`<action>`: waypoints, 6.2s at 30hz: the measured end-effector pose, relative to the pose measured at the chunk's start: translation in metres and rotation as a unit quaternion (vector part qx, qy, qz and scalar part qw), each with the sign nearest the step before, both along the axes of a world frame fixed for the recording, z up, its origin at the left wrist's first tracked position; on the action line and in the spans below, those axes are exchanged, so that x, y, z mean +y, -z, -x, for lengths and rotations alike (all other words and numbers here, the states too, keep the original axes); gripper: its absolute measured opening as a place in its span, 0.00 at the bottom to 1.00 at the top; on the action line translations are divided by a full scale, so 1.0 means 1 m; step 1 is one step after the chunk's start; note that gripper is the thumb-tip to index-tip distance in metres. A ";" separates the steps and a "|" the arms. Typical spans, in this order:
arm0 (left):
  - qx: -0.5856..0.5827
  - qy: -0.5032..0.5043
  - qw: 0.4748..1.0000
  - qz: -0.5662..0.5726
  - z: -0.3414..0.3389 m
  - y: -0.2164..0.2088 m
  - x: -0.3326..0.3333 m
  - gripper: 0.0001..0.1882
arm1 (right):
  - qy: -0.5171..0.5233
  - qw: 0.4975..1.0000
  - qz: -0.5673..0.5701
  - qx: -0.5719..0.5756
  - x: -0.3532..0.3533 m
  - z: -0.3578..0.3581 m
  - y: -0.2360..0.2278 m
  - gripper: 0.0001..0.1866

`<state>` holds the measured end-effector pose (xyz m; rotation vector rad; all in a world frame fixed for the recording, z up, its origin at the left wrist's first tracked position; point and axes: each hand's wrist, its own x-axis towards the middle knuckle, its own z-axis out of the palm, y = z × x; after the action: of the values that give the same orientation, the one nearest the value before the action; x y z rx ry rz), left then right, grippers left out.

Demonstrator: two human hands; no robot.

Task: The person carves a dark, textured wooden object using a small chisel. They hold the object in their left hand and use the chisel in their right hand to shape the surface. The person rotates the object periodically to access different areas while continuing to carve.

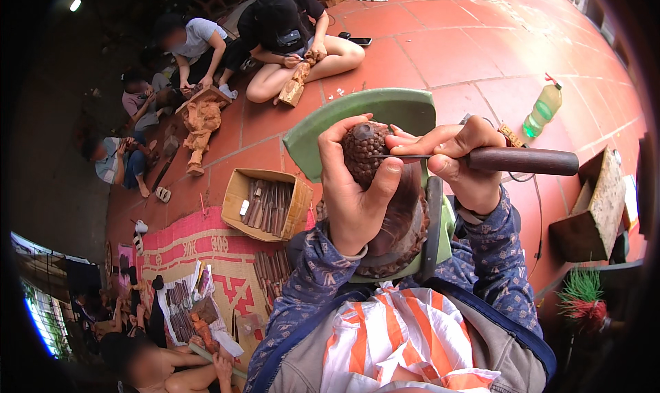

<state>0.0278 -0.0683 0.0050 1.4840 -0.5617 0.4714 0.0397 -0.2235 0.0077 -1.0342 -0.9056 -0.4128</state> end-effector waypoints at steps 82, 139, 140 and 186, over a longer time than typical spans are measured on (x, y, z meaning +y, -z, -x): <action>0.001 -0.004 1.000 -0.004 0.000 0.001 0.001 0.29 | 0.048 0.997 -0.039 0.038 0.013 0.013 0.006 0.13; -0.201 0.243 0.918 -0.241 0.092 0.011 0.036 0.18 | 0.086 0.947 0.301 -0.075 0.014 0.134 0.067 0.05; -0.203 0.238 0.921 -0.234 0.095 0.012 0.037 0.18 | 0.112 0.943 0.299 -0.089 0.017 0.137 0.073 0.07; -0.020 0.234 0.972 0.000 -0.039 -0.016 0.023 0.52 | 0.301 0.914 0.244 -0.119 0.047 0.080 0.012 0.16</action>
<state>0.0667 -0.0456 0.0214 1.2891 -0.9148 0.1293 -0.0403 -0.1767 -0.0044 -1.7651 -0.9142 -0.8717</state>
